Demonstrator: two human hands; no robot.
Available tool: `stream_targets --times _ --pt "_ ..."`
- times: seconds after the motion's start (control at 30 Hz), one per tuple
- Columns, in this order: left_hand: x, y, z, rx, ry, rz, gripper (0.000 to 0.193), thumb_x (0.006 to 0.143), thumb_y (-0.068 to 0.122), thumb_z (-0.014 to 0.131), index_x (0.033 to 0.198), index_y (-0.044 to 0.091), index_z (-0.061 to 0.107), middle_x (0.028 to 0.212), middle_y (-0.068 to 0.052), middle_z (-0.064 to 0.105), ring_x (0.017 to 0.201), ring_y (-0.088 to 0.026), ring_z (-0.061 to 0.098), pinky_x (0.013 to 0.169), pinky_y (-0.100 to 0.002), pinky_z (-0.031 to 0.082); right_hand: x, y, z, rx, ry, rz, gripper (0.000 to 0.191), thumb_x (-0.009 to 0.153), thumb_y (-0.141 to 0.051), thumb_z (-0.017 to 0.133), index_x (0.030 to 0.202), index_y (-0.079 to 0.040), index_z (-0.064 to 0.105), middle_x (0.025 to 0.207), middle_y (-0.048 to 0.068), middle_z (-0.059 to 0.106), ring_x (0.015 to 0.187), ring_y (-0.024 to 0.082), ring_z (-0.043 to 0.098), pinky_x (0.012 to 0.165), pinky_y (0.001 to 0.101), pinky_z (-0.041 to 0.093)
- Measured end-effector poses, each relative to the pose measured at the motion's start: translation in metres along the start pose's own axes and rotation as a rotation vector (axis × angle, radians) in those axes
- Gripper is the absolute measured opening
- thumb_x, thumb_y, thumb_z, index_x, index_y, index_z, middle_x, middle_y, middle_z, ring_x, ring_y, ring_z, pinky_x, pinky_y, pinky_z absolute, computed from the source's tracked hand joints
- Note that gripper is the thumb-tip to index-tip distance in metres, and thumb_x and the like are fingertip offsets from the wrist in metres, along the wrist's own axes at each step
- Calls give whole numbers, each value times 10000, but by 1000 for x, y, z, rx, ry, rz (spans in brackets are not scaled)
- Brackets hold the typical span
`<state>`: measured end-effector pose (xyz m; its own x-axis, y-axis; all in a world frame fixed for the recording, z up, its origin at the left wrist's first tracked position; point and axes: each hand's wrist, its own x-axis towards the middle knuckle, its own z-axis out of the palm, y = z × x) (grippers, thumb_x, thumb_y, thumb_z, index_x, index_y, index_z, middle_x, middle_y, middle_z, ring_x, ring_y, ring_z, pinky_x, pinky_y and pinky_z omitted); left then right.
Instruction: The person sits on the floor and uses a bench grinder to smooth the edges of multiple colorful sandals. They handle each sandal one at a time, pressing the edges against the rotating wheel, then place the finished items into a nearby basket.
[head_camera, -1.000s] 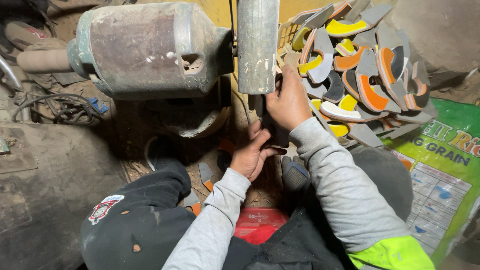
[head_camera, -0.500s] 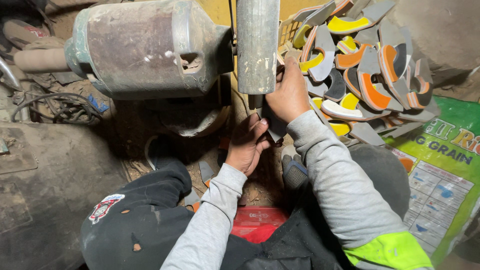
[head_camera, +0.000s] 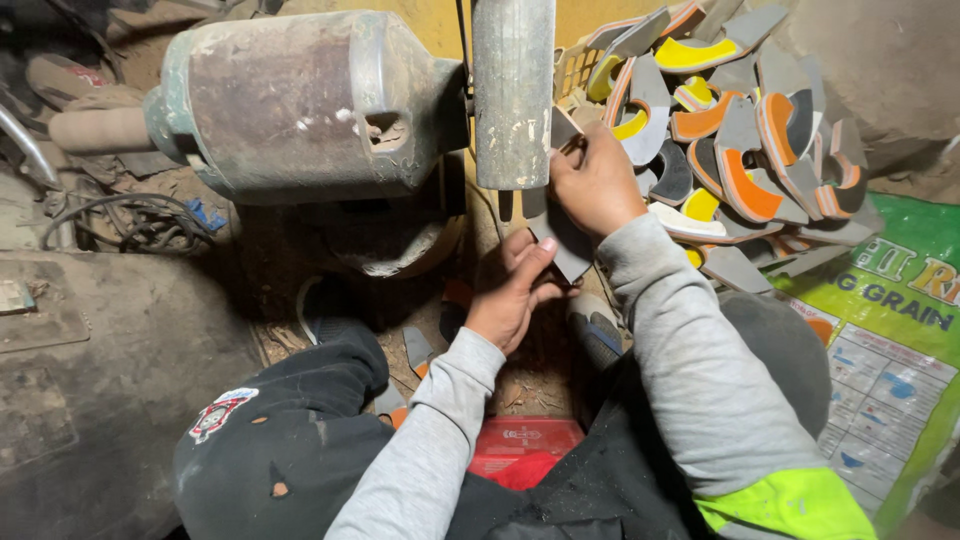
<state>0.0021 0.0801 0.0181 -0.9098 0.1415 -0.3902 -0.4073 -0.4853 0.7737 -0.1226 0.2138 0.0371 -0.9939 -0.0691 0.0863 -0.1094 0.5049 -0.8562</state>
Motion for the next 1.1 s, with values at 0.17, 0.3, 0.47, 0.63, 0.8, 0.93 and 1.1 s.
stream_targets --times 0.17,0.3,0.47,0.63,0.8,0.93,1.1 --pt "-8 -16 15 31 19 -3 368 949 255 639 1249 163 447 1163 -52 663 997 -138 647 793 -329 566 -16 3 -17 139 -113 206 295 939 -201 723 1025 59 613 771 69 650 658 157 613 578 316 509" --pt "-23 -29 33 332 209 338 335 924 140 646 1209 43 500 1066 -103 694 930 -223 713 750 -360 585 -23 3 -41 345 -328 450 195 947 -185 610 1050 -21 639 746 -1 627 628 111 579 559 283 491" --pt "-42 -22 34 916 350 609 189 919 66 668 1077 7 582 974 -200 667 889 -397 678 772 -443 531 -31 10 -57 451 -465 526 212 973 -177 485 1054 -76 653 746 -50 548 614 65 472 555 241 437" --pt "-43 -18 40 772 308 542 239 921 76 654 1143 30 577 1003 -146 693 889 -314 701 753 -404 556 -32 8 -60 505 -450 513 213 952 -160 519 1121 -91 629 748 -59 548 617 53 483 556 236 442" --pt "-26 -17 32 17 58 149 284 988 103 618 1256 98 523 1139 -61 695 999 -149 656 847 -324 534 -38 -4 -41 311 -286 224 291 954 -156 652 1155 -21 491 717 -11 560 619 89 547 540 275 443" --pt "-20 -21 21 -360 -84 23 270 985 143 592 1251 105 561 1140 -57 678 991 -182 688 852 -411 593 -36 -10 -18 169 -162 -94 307 998 -142 674 1124 7 437 720 18 512 634 107 497 565 298 430" --pt "-12 -26 11 -449 -180 14 237 1073 199 604 1242 34 595 1119 -63 687 997 -180 679 874 -404 585 -27 -12 -6 73 -117 -114 280 995 -141 668 1065 -4 434 700 38 514 613 121 525 550 313 433"
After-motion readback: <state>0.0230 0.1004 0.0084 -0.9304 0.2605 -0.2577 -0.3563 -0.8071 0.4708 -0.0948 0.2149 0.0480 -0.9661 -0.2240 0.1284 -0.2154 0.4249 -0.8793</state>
